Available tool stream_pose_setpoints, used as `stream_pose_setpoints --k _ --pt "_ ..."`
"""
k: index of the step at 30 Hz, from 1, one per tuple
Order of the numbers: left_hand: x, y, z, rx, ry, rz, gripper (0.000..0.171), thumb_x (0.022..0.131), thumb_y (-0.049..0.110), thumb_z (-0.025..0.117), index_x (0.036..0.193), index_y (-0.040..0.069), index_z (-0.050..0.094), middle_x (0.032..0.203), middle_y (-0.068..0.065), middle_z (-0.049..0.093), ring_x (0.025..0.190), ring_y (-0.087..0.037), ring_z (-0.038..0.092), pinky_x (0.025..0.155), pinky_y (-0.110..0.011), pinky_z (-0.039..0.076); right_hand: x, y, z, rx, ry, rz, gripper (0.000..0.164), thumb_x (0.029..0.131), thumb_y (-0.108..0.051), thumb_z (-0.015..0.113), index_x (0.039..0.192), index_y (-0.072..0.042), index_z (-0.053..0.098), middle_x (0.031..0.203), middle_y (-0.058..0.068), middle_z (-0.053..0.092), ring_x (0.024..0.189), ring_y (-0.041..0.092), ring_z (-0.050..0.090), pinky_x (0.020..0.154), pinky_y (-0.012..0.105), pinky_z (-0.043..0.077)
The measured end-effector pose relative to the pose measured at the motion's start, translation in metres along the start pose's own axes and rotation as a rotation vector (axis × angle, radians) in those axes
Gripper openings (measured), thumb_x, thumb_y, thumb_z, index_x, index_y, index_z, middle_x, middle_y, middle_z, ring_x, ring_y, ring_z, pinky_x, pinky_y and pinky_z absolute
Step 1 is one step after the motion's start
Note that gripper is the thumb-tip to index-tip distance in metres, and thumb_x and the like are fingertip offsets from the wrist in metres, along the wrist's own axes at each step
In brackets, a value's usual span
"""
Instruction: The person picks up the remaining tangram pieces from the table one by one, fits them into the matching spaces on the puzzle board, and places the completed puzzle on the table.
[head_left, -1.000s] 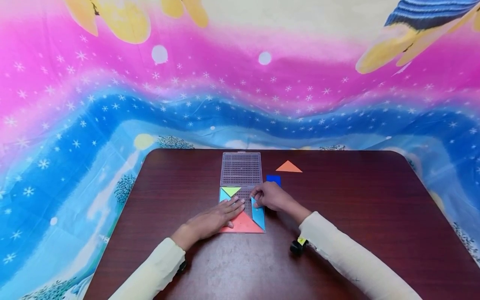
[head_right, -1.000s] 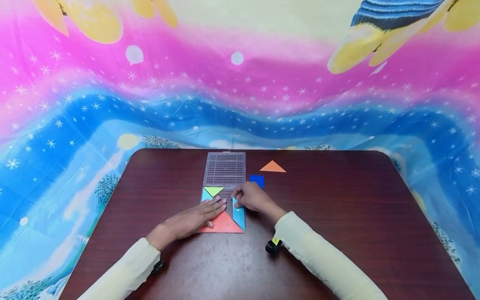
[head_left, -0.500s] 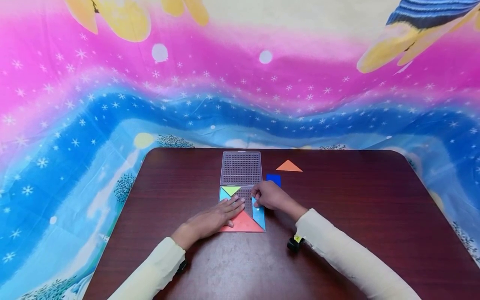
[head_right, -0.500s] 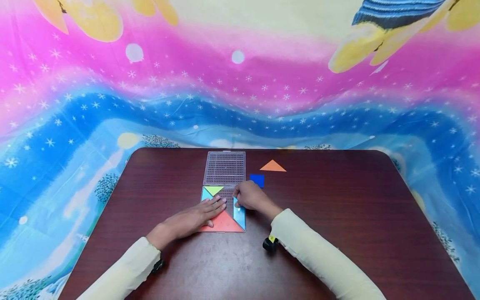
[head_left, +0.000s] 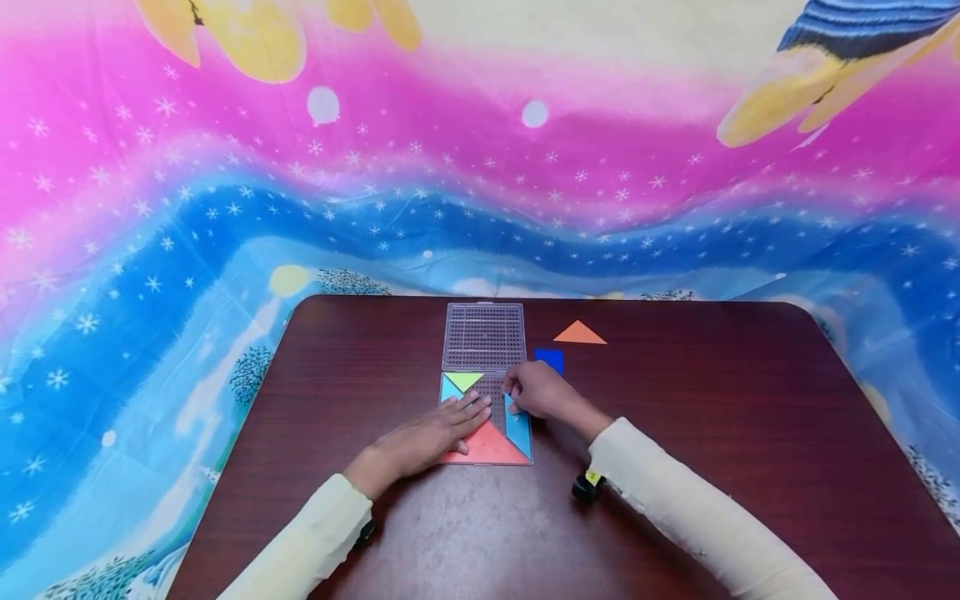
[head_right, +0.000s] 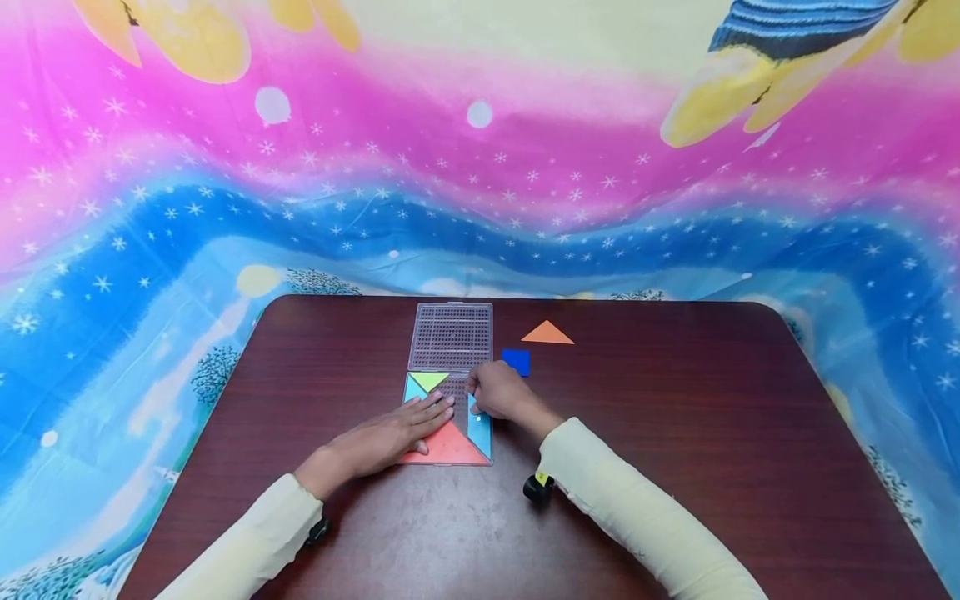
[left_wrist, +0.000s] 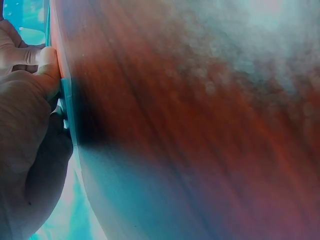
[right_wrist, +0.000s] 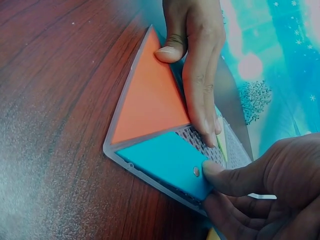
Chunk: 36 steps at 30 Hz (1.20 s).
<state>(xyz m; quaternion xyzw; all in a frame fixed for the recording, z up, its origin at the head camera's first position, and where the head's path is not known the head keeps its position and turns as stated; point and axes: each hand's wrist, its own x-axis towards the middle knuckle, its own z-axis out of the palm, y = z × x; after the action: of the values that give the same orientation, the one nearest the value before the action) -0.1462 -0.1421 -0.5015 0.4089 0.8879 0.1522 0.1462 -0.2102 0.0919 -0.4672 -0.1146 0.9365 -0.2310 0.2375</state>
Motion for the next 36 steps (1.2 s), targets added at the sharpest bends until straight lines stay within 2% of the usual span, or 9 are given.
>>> stream_pose_setpoints --k 10,25,36 --pt "0.0009 -0.0003 0.0001 0.004 -0.001 0.002 0.06 0.109 0.034 0.046 0.162 0.013 0.028 0.173 -0.004 0.019 0.162 -0.025 0.01 0.129 -0.046 0.024 -0.0027 -0.0018 0.0001 -0.01 0.03 -0.012 0.016 0.085 -0.006 0.082 0.097 -0.01 0.071 0.077 0.003 0.061 0.071 0.016 0.058 0.063 0.023 0.051" --pt "0.0002 0.0006 -0.0006 -0.009 0.005 0.002 0.06 0.109 0.033 0.048 0.162 0.013 0.029 0.172 -0.005 0.021 0.161 -0.026 0.014 0.128 -0.047 0.027 -0.004 -0.0071 0.0029 -0.091 0.036 -0.011 0.023 0.082 -0.006 0.085 0.095 -0.01 0.067 0.076 0.002 0.059 0.07 0.015 0.055 0.062 0.024 0.048" --pt "0.0002 0.0004 -0.0003 0.01 0.003 0.003 0.06 0.109 0.034 0.047 0.162 0.013 0.029 0.172 -0.004 0.02 0.161 -0.026 0.013 0.128 -0.047 0.026 -0.0055 -0.0033 0.0086 -0.032 0.111 -0.054 0.022 0.081 -0.004 0.085 0.095 -0.008 0.068 0.073 0.001 0.059 0.068 0.015 0.055 0.06 0.023 0.047"
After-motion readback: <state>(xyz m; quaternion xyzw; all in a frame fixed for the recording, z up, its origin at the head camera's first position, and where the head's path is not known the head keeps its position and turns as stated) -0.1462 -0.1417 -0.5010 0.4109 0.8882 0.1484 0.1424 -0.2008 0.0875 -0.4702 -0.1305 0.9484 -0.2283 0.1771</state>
